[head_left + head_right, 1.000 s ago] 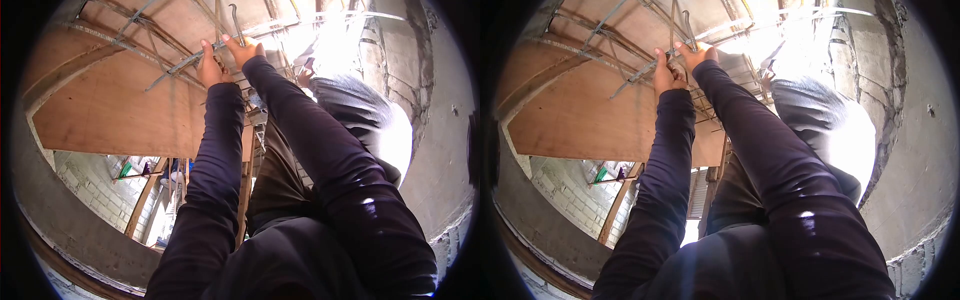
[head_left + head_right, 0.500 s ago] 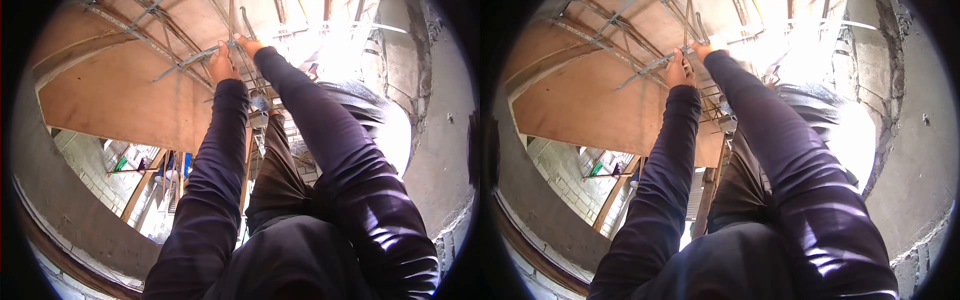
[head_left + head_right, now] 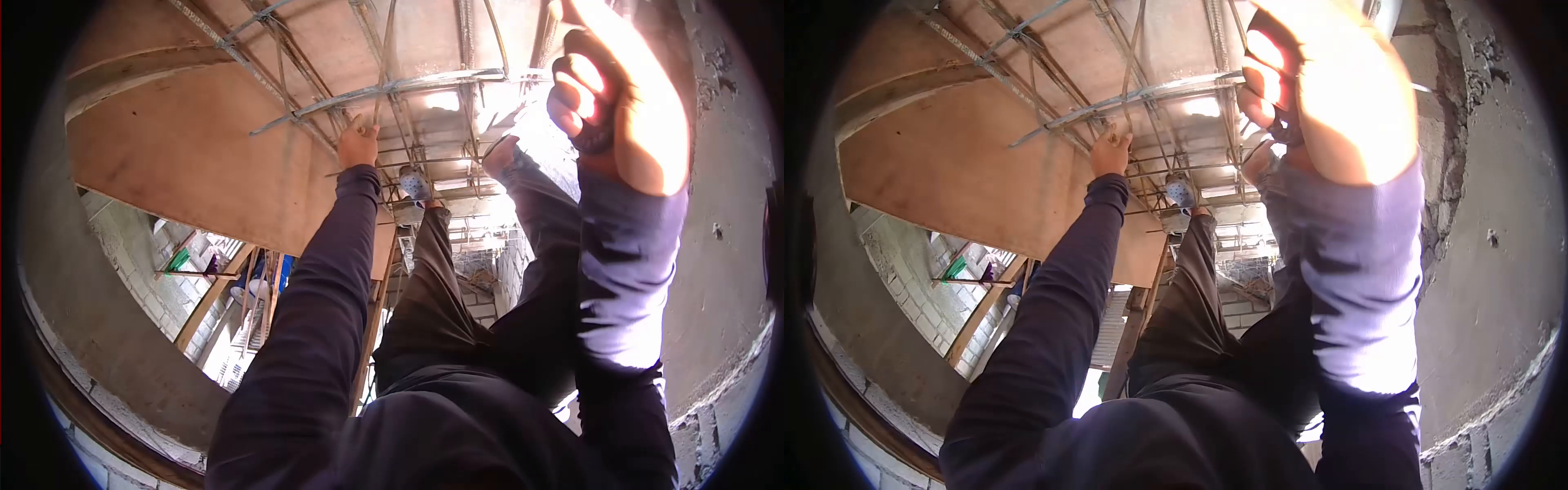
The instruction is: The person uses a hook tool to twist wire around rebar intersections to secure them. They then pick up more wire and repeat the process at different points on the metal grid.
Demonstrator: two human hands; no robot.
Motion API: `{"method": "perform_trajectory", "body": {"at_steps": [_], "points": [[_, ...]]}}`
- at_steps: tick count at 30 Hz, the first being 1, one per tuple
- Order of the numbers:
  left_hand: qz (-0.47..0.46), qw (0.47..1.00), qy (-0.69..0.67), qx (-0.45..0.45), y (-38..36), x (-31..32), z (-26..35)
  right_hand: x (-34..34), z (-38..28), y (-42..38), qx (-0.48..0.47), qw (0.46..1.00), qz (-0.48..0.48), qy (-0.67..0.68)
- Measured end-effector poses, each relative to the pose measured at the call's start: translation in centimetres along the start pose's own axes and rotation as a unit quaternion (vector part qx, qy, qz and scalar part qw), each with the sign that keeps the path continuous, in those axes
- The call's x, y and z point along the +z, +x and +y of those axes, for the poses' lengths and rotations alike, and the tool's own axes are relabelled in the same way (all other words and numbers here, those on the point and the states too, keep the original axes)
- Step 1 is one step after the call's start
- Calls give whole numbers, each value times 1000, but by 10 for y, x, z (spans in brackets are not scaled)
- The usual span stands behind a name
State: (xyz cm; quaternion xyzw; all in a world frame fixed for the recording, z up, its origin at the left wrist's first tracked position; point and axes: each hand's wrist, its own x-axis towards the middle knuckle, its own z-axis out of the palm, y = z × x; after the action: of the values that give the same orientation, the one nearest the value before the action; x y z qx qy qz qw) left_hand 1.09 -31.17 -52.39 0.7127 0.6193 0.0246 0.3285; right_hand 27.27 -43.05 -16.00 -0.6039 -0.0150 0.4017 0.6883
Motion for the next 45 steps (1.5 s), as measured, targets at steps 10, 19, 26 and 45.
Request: {"method": "perform_trajectory", "body": {"at_steps": [10, 19, 26, 45], "points": [[20, 996, 83, 28, 11, 29, 26, -25, 2, -2, 23, 999, 28, 12], [-93, 993, 52, 46, 38, 21, 10, -27, -3, 14, 59, 978, -32, -200], [-59, 992, -81, -81, 52, 46, -64, -32, 84, 74, -2, 837, -179, -517], [-176, 982, -74, 11, 39, 84, -49, 52, 254, 208, -17, 783, -87, -616]]}}
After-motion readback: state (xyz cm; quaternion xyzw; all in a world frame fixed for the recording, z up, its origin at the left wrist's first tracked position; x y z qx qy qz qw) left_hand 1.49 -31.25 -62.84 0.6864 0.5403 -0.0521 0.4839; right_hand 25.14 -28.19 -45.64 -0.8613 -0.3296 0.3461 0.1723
